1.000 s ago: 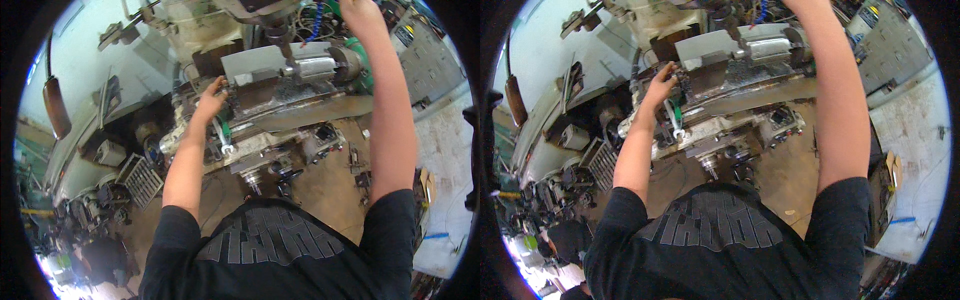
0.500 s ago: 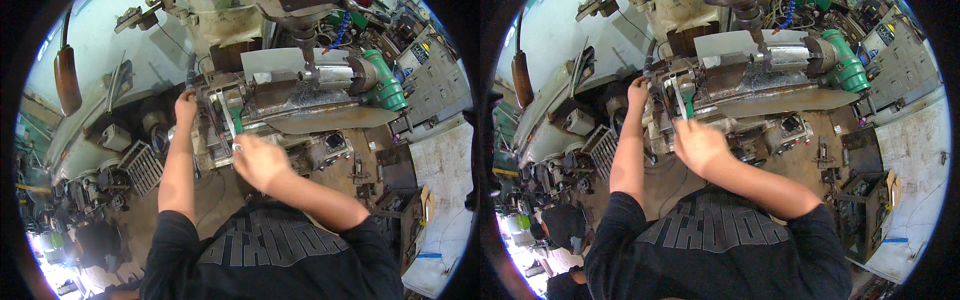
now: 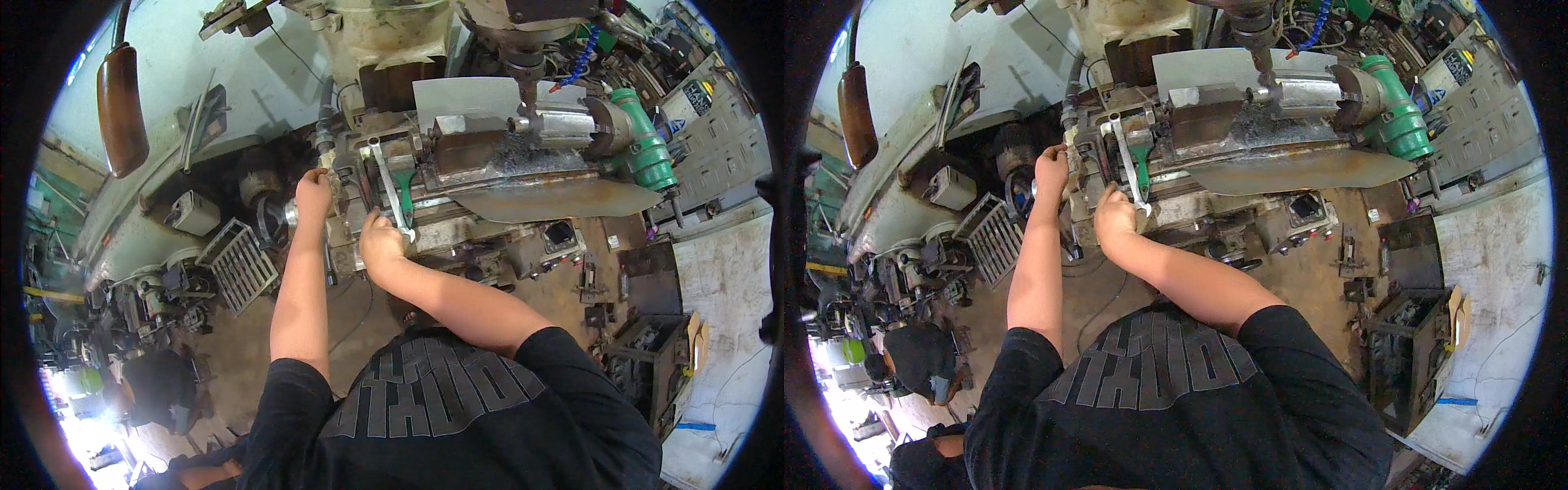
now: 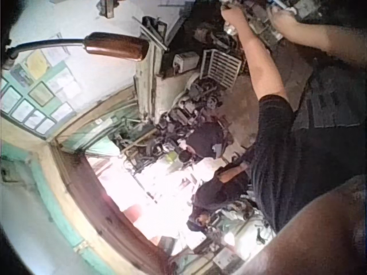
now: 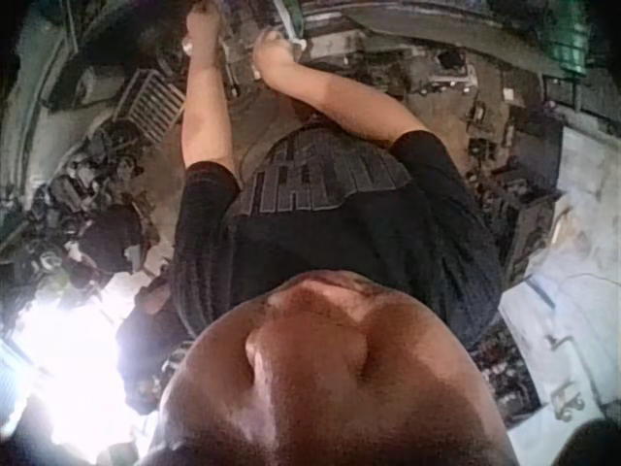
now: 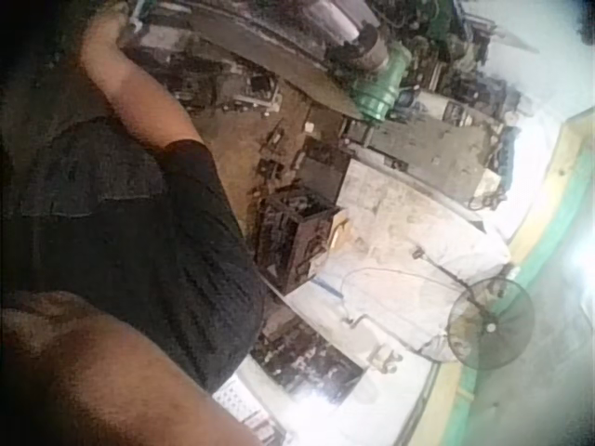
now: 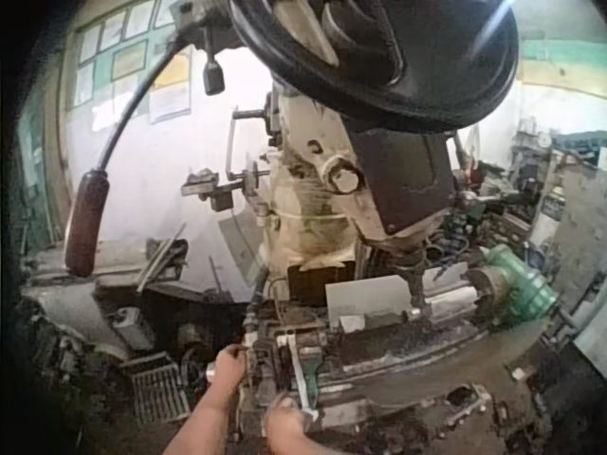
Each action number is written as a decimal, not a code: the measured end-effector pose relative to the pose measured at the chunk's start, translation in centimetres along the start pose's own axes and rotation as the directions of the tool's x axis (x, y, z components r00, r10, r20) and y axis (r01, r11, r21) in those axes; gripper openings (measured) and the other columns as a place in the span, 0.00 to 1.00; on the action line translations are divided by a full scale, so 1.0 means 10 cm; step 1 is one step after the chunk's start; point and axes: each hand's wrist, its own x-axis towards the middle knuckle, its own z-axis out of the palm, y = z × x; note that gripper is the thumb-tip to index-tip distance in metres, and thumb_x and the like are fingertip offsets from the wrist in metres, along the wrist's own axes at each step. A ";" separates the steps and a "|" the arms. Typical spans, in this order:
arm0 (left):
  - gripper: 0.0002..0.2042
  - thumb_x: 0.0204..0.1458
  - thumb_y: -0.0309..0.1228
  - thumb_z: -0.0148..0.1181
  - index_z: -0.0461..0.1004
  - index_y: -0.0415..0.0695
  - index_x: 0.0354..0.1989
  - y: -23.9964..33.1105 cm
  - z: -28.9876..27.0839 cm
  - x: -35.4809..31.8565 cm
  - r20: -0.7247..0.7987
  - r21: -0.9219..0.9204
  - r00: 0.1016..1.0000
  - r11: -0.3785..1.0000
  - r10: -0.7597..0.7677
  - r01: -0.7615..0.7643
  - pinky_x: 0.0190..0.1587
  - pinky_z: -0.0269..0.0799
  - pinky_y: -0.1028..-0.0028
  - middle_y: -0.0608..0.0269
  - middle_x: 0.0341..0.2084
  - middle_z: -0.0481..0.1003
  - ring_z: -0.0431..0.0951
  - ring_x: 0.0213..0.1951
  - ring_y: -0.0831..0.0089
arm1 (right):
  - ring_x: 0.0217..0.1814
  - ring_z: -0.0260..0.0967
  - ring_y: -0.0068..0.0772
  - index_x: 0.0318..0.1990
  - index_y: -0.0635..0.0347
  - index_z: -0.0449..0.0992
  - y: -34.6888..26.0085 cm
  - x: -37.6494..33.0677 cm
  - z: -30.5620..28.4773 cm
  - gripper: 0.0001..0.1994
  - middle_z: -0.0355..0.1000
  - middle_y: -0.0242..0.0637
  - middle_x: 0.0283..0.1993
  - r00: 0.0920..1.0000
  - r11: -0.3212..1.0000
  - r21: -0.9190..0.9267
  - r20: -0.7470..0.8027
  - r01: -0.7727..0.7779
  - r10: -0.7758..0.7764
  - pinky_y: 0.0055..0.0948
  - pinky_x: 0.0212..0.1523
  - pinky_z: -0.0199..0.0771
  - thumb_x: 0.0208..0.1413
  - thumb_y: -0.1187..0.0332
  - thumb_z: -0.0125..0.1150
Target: The person operates a metalworking machine in a workshop, using a wrench to tighten components and a green brush to clean metal shavings from the work area. They also use a squeeze bottle to apply liquid to the machine and adjust a green cylindrical component.
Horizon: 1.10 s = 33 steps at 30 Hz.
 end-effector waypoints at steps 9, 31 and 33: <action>0.28 0.52 0.21 0.58 0.71 0.46 0.65 -0.01 -0.06 0.34 0.246 0.071 0.963 0.989 0.108 -0.129 0.60 0.72 0.60 0.42 0.59 0.73 0.75 0.58 0.48 | 0.42 0.80 0.61 0.46 0.76 0.79 0.62 0.45 -0.64 0.19 0.78 0.62 0.41 0.998 0.826 0.561 0.004 0.056 -0.070 0.44 0.48 0.81 0.53 0.67 0.62; 0.10 0.63 0.23 0.56 0.73 0.38 0.52 1.02 0.77 0.24 0.169 -0.421 0.950 0.891 0.261 -0.169 0.44 0.74 0.71 0.57 0.36 0.79 0.78 0.36 0.69 | 0.15 0.61 0.27 0.38 0.68 0.79 2.17 0.00 -3.03 0.15 0.71 0.34 0.24 0.939 0.856 0.489 0.343 -0.165 -0.014 0.32 0.17 0.61 0.55 0.63 0.57; 0.10 0.64 0.21 0.53 0.71 0.39 0.52 0.99 0.92 0.25 0.149 -0.388 0.949 0.899 0.278 -0.202 0.41 0.74 0.70 0.57 0.35 0.78 0.76 0.34 0.70 | 0.17 0.65 0.31 0.33 0.68 0.80 2.12 0.06 -3.15 0.15 0.72 0.37 0.23 0.937 0.928 0.365 0.343 -0.070 -0.064 0.35 0.19 0.64 0.54 0.61 0.56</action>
